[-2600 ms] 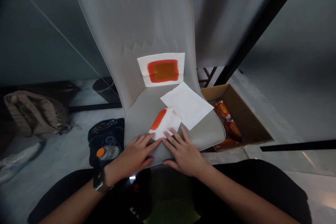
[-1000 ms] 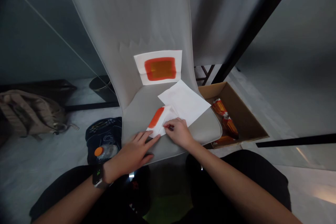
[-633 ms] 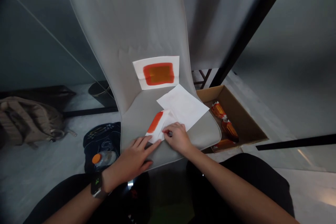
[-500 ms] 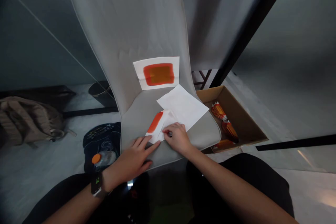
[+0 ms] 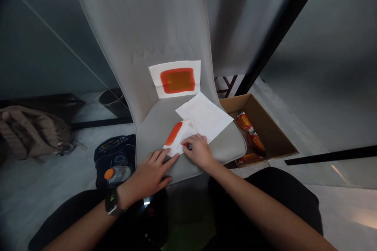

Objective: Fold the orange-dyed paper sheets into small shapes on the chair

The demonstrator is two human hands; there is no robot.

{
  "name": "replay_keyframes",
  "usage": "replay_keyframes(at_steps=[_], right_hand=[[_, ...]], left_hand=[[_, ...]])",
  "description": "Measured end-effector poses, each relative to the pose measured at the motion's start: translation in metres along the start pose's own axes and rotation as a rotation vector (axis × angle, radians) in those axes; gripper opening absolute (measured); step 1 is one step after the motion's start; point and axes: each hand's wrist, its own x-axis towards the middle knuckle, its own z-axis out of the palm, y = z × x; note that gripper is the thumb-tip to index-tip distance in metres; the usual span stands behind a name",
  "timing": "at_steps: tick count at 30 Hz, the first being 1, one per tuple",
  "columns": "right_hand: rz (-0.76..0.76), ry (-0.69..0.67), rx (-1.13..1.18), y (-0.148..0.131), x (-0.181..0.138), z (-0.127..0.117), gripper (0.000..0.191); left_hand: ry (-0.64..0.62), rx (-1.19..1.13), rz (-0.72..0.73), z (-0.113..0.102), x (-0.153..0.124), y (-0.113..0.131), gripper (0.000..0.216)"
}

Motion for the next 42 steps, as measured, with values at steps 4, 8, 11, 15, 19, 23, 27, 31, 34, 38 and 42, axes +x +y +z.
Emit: replay_keyframes(at_steps=[4, 8, 11, 15, 19, 23, 27, 31, 34, 38, 42], right_hand=[[-0.008, 0.012, -0.01, 0.0, -0.001, 0.0, 0.013], [-0.017, 0.019, -0.02, 0.0, -0.001, 0.001, 0.014], [-0.023, 0.026, -0.025, 0.0, -0.002, 0.002, 0.014], [-0.032, 0.026, -0.033, 0.0, -0.003, 0.003, 0.013], [-0.029, 0.027, -0.046, 0.0, -0.003, 0.003, 0.013], [-0.033, 0.03, -0.065, 0.0, -0.003, 0.004, 0.013], [-0.042, 0.044, -0.089, -0.003, -0.003, 0.003, 0.014], [-0.176, 0.048, -0.146, -0.009, -0.016, -0.004, 0.021], [-0.351, -0.053, -0.191, -0.017, -0.035, -0.009, 0.038], [-0.39, -0.164, -0.205, -0.02, -0.056, -0.009, 0.053], [-0.349, -0.163, -0.275, -0.017, -0.063, -0.008, 0.06]], left_hand=[[-0.007, -0.006, 0.009, 0.0, 0.0, 0.0, 0.078], [0.001, -0.003, 0.013, -0.002, 0.0, -0.001, 0.079], [0.021, -0.005, 0.027, -0.002, 0.0, -0.002, 0.071], [0.031, -0.011, 0.035, -0.003, 0.001, -0.002, 0.074], [0.03, -0.053, 0.019, -0.003, 0.001, -0.003, 0.084], [0.063, -0.09, 0.016, -0.002, 0.002, -0.005, 0.084], [0.074, -0.076, 0.009, 0.0, 0.003, -0.003, 0.082], [0.05, -0.04, -0.008, 0.0, 0.005, 0.0, 0.088], [0.036, -0.027, -0.016, 0.001, 0.005, 0.002, 0.089], [0.036, -0.029, -0.012, 0.003, 0.004, 0.002, 0.09], [0.036, -0.051, -0.028, 0.004, 0.002, 0.005, 0.093]])
